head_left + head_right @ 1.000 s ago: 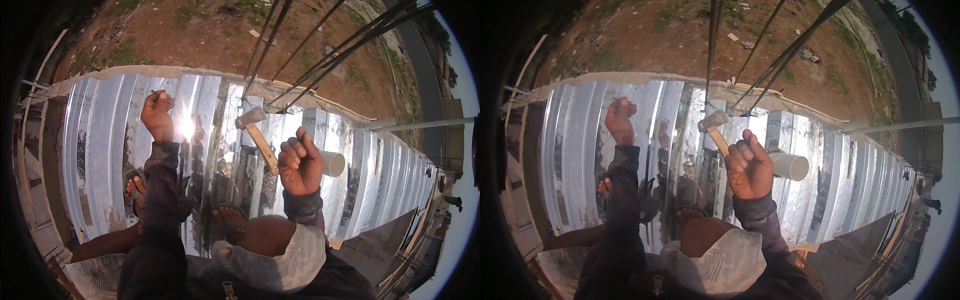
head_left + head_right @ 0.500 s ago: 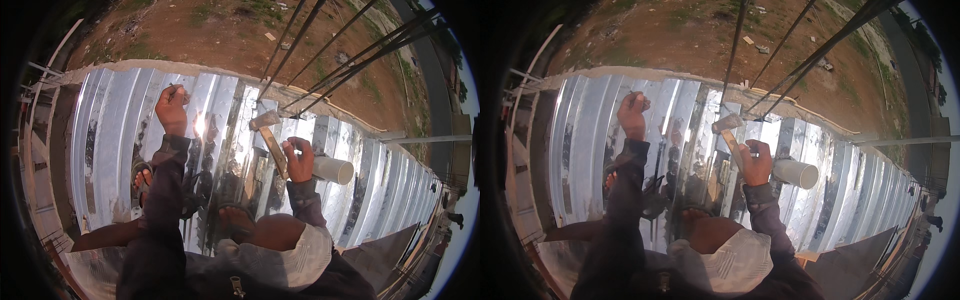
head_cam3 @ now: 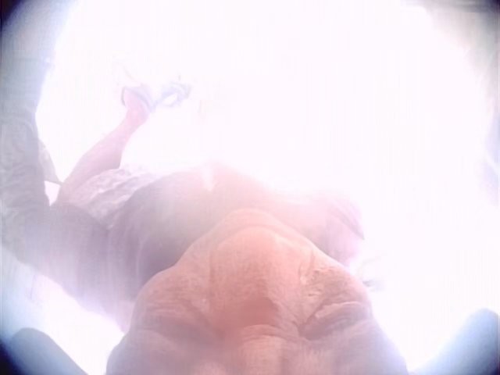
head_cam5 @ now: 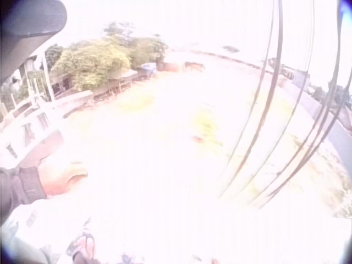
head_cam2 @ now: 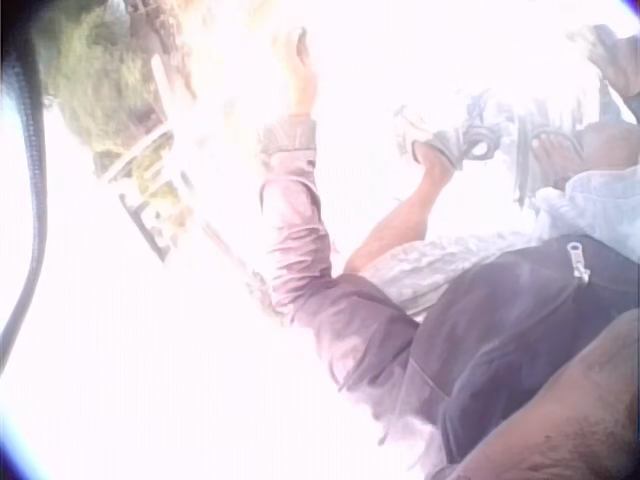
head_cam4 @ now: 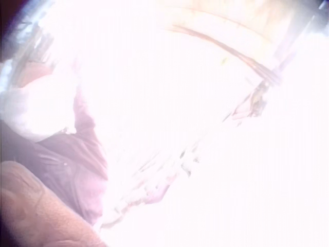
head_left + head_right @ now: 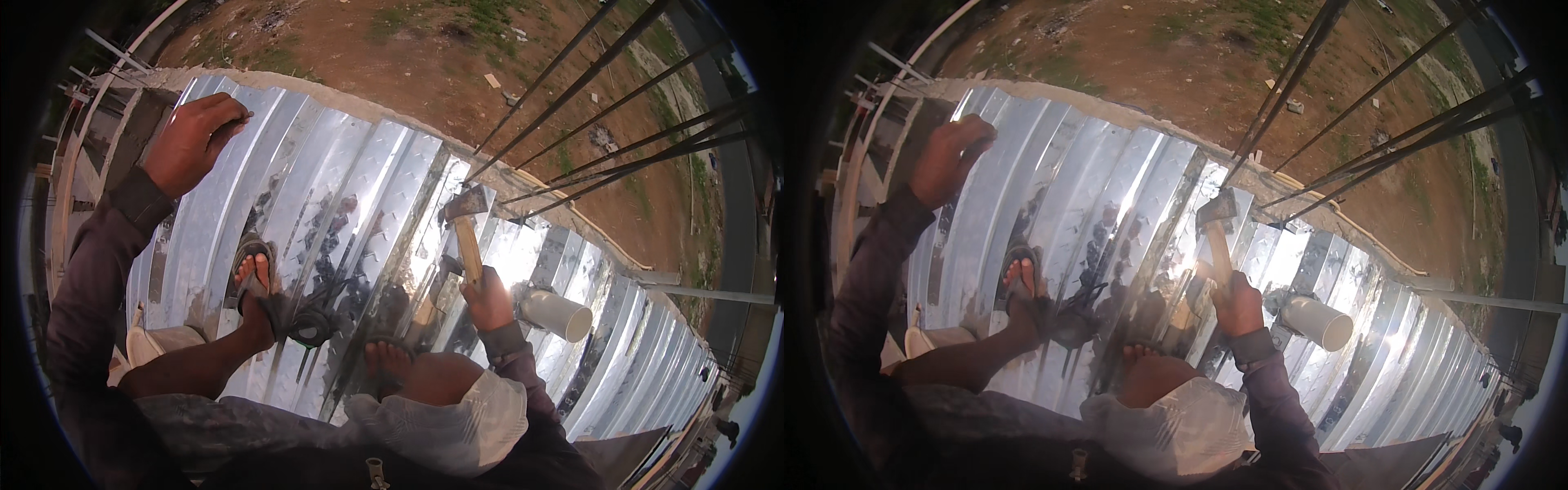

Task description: The person secures a corrugated metal sheet to a roof structure using a hammer and nails. They repeatedly position nails and strike them to fasten the sheet in place.

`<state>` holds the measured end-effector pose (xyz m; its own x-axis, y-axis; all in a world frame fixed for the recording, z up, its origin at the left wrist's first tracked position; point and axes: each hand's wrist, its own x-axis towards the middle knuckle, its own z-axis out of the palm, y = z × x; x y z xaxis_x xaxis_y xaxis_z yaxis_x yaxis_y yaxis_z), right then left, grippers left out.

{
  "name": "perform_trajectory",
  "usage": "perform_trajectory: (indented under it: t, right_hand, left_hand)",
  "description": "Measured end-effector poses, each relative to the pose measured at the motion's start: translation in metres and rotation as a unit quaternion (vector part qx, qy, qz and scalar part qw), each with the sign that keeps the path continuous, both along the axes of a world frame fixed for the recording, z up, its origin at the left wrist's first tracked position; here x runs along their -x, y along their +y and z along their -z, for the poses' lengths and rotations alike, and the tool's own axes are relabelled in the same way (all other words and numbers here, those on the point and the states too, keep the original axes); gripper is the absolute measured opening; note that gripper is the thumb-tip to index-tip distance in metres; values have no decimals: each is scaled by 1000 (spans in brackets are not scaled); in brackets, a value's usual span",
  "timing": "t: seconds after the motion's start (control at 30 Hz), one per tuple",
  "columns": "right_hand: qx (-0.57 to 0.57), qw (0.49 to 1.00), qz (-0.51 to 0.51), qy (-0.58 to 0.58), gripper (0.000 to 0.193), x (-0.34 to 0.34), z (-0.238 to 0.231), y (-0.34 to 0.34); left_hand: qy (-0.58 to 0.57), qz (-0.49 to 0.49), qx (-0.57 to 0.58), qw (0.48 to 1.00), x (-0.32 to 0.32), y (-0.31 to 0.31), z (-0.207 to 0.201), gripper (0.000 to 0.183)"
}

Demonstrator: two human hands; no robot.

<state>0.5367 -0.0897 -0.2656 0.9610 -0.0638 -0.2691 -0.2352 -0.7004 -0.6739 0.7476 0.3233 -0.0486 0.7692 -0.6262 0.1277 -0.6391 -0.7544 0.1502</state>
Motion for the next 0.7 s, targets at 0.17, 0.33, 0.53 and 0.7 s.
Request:
perform_trajectory:
  t: [0.17,0.33,0.53,0.7]
  right_hand:
    - [36,989,18,-139,34,-50,-20,17]
    - [145,983,11,111,24,-115,38,29]
    - [57,996,-31,62,21,-120,29,-3]
    - [150,985,-86,12,23,-121,68,-34]
  left_hand:
    - [21,-124,-64,990,53,64,-16,9]
    - [21,-302,-71,950,178,134,-24,12]
    - [-42,-580,-139,802,355,173,-56,7]
    - [-17,-735,-230,637,504,243,-8,20]
